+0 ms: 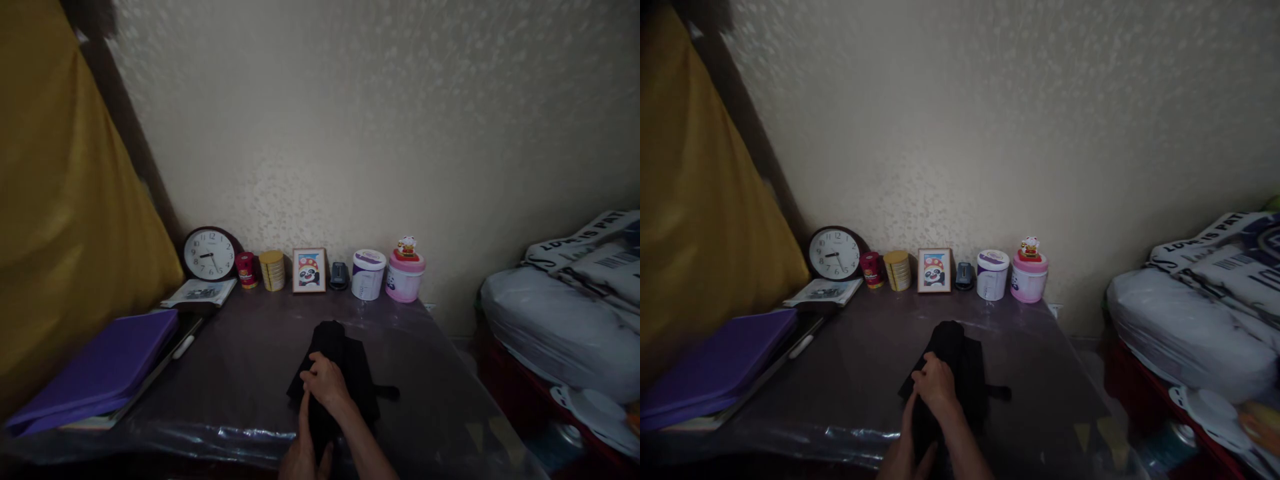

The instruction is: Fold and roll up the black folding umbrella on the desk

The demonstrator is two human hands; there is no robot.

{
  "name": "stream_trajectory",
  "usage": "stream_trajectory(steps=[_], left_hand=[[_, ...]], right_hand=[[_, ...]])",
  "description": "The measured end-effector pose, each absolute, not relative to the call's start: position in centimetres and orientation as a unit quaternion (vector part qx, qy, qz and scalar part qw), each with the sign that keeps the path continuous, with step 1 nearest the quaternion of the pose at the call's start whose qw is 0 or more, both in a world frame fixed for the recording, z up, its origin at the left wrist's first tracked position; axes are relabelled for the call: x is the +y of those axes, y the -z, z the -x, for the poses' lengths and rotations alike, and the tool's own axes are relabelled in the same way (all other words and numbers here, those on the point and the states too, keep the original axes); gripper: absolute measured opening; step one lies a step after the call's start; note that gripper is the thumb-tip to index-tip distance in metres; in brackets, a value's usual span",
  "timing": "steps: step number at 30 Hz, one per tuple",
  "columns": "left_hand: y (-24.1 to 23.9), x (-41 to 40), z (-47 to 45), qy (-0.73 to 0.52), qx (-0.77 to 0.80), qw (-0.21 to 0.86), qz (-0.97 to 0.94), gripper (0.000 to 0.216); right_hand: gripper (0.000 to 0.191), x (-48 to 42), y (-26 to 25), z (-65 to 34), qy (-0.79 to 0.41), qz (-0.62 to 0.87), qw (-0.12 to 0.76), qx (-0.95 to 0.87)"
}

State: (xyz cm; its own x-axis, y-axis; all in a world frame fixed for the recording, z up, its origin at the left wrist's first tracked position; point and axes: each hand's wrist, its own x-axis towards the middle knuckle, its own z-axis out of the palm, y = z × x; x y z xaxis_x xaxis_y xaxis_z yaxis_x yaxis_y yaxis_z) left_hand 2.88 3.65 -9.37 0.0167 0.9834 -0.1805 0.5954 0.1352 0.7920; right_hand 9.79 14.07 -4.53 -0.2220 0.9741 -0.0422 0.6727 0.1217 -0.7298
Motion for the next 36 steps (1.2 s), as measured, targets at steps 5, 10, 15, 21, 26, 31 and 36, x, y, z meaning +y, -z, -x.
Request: stream_trajectory(steps=[5, 10, 15, 21, 26, 31, 36], left_hand=[[9.3, 4.0, -2.8, -0.207, 0.649, 0.344, -0.646, 0.069], [8.9, 4.3, -2.6, -0.176, 0.653, 0.362, -0.642, 0.073], [9.1, 4.7, -2.5, -0.163, 0.661, 0.372, -0.631, 0.075], [9.5, 4.8, -2.5, -0.219, 0.65, 0.411, -0.601, 0.083], [9.0, 4.6, -2.5, -0.239, 0.644, 0.426, -0.589, 0.085], [9.1, 4.6, -2.4, -0.243, 0.645, 0.422, -0.59, 0.084], [10.2, 4.7, -2.5, -0.263, 0.629, 0.404, -0.61, 0.082]], right_hand=[[0.029, 13.5, 4.2, -10.2, -0.356, 0.529, 0.249, -0.729], [0.021, 11.0, 5.3, -12.9, -0.276, 0.427, 0.352, -0.786], [0.029, 11.6, 6.6, -15.3, -0.174, 0.43, 0.327, -0.823], [0.034, 17.0, 7.0, -15.6, -0.128, 0.441, 0.281, -0.843], [0.035, 20.9, 7.5, -15.4, -0.091, 0.459, 0.253, -0.847], [0.038, 22.8, 6.8, -15.0, -0.057, 0.544, 0.217, -0.809], [0.042, 19.7, 6.8, -12.8, -0.038, 0.53, 0.24, -0.812]])
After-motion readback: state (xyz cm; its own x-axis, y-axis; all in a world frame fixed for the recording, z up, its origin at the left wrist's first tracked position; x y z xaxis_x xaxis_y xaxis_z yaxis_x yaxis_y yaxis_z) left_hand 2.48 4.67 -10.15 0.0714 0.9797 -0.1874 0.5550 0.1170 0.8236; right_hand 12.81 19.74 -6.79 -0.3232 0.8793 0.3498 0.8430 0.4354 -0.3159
